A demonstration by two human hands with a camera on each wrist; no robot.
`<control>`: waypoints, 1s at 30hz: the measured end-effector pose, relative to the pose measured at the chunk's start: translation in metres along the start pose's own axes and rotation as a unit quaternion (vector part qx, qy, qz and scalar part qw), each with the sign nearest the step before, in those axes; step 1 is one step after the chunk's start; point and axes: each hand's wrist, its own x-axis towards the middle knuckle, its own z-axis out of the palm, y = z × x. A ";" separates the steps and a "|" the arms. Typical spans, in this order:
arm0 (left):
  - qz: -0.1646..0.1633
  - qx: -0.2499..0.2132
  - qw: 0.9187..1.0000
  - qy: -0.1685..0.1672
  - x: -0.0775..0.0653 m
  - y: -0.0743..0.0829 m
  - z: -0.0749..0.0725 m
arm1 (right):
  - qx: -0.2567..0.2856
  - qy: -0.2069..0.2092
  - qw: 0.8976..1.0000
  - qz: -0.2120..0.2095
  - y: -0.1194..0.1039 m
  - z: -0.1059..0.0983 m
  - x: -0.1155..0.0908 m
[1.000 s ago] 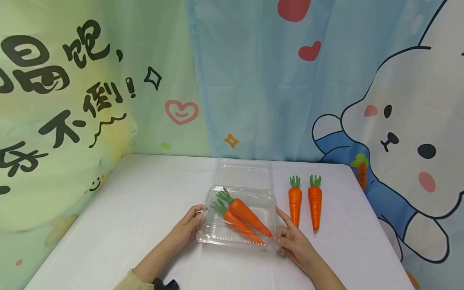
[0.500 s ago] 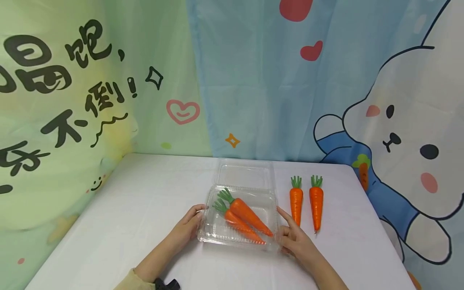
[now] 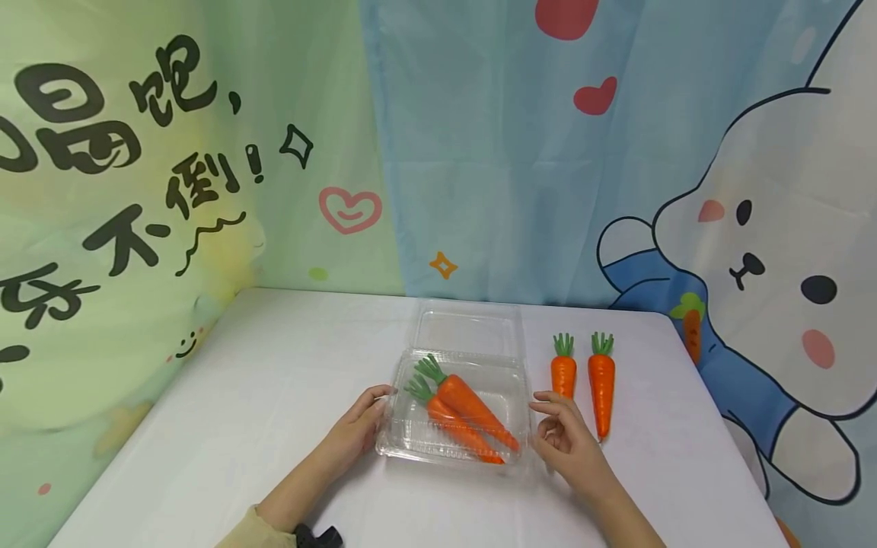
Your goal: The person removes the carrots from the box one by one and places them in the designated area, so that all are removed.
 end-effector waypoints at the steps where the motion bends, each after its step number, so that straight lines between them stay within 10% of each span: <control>1: -0.001 0.000 1.000 0.002 0.000 0.000 0.000 | -0.006 0.001 1.000 0.003 0.000 0.000 0.001; 15: -0.009 0.031 0.998 0.052 0.003 -0.003 -0.001 | -0.074 0.001 0.994 0.081 -0.014 -0.014 0.021; 30: 0.073 0.133 0.987 0.059 0.005 -0.003 -0.002 | -0.118 0.015 0.981 0.151 -0.029 -0.027 0.068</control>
